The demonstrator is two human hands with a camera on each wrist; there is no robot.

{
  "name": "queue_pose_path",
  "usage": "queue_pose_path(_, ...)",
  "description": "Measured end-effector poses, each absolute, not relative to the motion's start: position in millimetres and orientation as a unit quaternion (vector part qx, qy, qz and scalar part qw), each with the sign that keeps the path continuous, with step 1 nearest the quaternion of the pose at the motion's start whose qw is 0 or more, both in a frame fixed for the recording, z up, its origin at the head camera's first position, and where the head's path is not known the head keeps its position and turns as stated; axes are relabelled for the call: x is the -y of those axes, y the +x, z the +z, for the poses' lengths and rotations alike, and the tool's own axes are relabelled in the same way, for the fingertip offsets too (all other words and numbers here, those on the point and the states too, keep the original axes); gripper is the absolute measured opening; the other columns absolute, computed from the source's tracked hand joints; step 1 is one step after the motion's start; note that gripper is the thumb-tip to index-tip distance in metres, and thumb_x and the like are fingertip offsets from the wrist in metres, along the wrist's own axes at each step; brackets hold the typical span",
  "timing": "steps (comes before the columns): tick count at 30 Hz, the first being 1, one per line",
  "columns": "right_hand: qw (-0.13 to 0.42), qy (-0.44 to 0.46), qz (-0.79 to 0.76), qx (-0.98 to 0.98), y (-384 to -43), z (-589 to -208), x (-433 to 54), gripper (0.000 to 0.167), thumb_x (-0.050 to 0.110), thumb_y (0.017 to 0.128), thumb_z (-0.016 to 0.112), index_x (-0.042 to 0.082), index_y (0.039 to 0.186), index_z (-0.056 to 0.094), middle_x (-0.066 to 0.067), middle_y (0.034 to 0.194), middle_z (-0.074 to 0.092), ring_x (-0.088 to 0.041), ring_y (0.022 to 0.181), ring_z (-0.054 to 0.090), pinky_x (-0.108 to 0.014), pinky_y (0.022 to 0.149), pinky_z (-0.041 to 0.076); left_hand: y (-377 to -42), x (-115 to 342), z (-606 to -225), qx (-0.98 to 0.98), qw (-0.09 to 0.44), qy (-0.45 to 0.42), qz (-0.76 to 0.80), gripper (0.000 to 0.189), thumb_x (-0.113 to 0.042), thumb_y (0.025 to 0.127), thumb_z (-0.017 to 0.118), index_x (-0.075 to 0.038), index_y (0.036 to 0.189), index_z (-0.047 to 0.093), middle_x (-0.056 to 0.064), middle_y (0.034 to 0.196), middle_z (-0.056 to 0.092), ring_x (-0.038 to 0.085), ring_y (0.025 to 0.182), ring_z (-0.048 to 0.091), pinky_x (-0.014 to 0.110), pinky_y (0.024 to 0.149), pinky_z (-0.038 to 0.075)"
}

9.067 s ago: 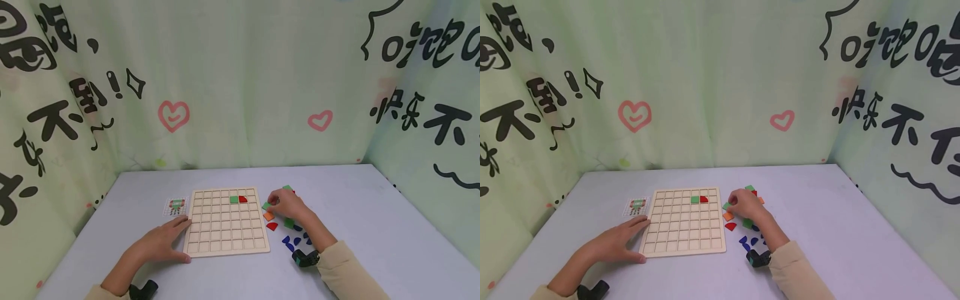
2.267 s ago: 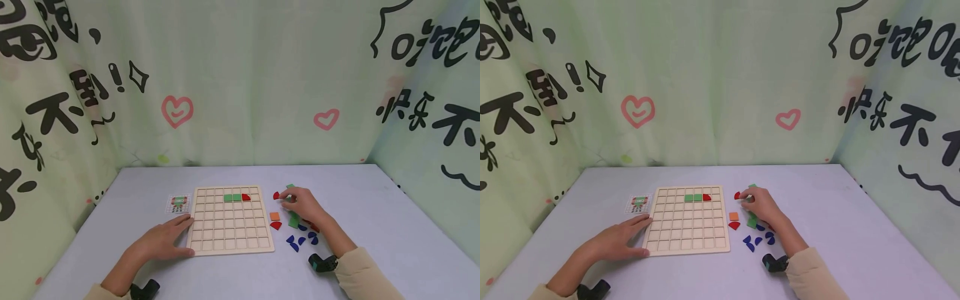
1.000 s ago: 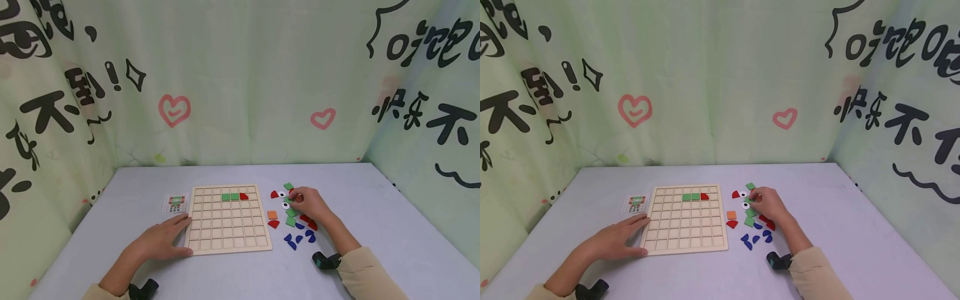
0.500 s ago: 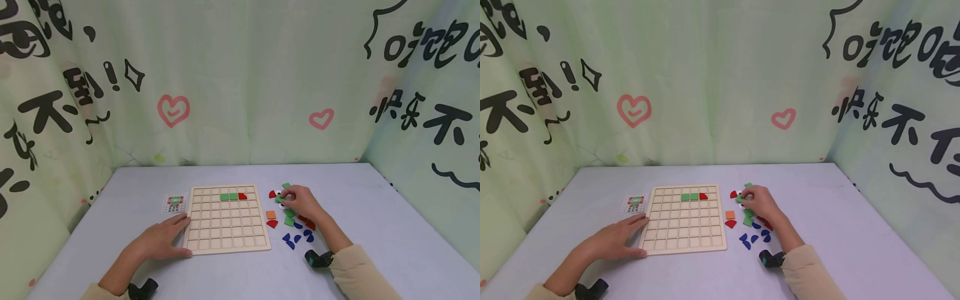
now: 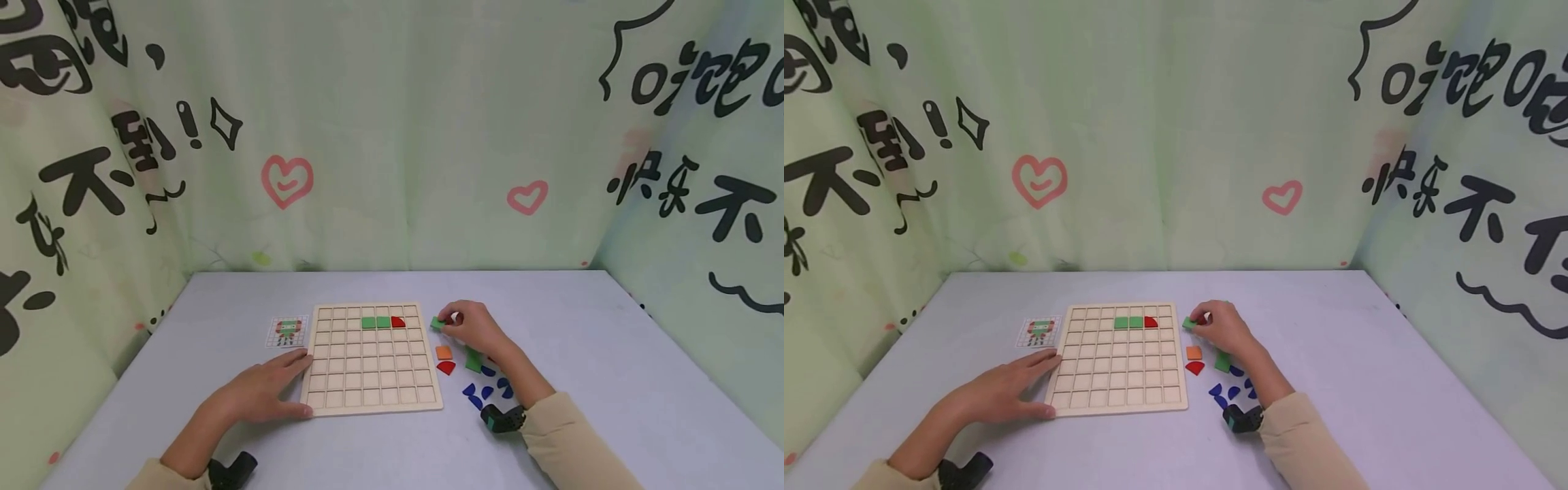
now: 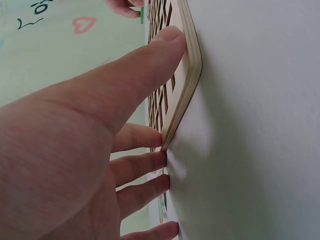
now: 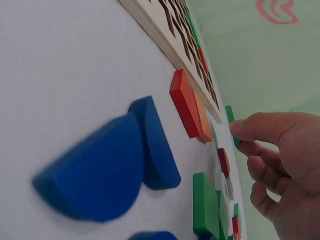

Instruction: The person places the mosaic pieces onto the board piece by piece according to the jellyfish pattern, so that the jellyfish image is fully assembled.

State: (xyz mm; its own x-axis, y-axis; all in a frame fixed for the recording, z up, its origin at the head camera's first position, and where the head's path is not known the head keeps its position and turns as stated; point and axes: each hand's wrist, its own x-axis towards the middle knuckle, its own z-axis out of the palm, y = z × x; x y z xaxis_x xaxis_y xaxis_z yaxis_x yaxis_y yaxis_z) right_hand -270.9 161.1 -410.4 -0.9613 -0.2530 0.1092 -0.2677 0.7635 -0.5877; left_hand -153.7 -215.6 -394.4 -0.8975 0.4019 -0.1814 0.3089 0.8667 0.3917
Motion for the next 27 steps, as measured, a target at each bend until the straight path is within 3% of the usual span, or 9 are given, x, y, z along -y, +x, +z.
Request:
queue_pose_path(5, 0.006, 0.15, 0.314, 0.937, -273, -411, -154, 0.014, 0.009, 0.084, 0.071, 0.011, 0.098, 0.072, -0.005, 0.086, 0.06, -0.018, 0.076, 0.049, -0.026, 0.064, 0.041, -155, 215, -397, -0.958, 0.128, 0.186, 0.174, 0.088, -0.055, 0.079, 0.072, -0.008, 0.147, 0.04, 0.014, 0.156, 0.032, 0.036, 0.143, 0.033, 0.062, 0.105, 0.035)
queue_pose_path(13, -0.003, 0.174, 0.325, 0.929, -277, -412, -142, 0.012, 0.008, 0.084, 0.071, 0.011, 0.096, 0.072, -0.004, 0.083, 0.06, -0.016, 0.069, 0.047, -0.025, 0.06, 0.041, -156, 215, -398, -0.963, 0.126, 0.175, 0.164, 0.086, -0.055, 0.08, 0.071, -0.011, 0.147, 0.041, 0.011, 0.156, 0.033, 0.033, 0.143, 0.034, 0.062, 0.105, 0.035)
queue_pose_path(27, -0.017, 0.183, 0.327, 0.927, -287, -415, -117, 0.014, 0.011, 0.084, 0.073, 0.012, 0.097, 0.073, -0.004, 0.084, 0.059, -0.018, 0.072, 0.047, -0.026, 0.059, 0.04, -158, 215, -400, -0.966, 0.128, 0.163, 0.155, 0.088, -0.058, 0.078, 0.071, -0.013, 0.147, 0.041, 0.009, 0.156, 0.033, 0.031, 0.144, 0.033, 0.061, 0.105, 0.035)
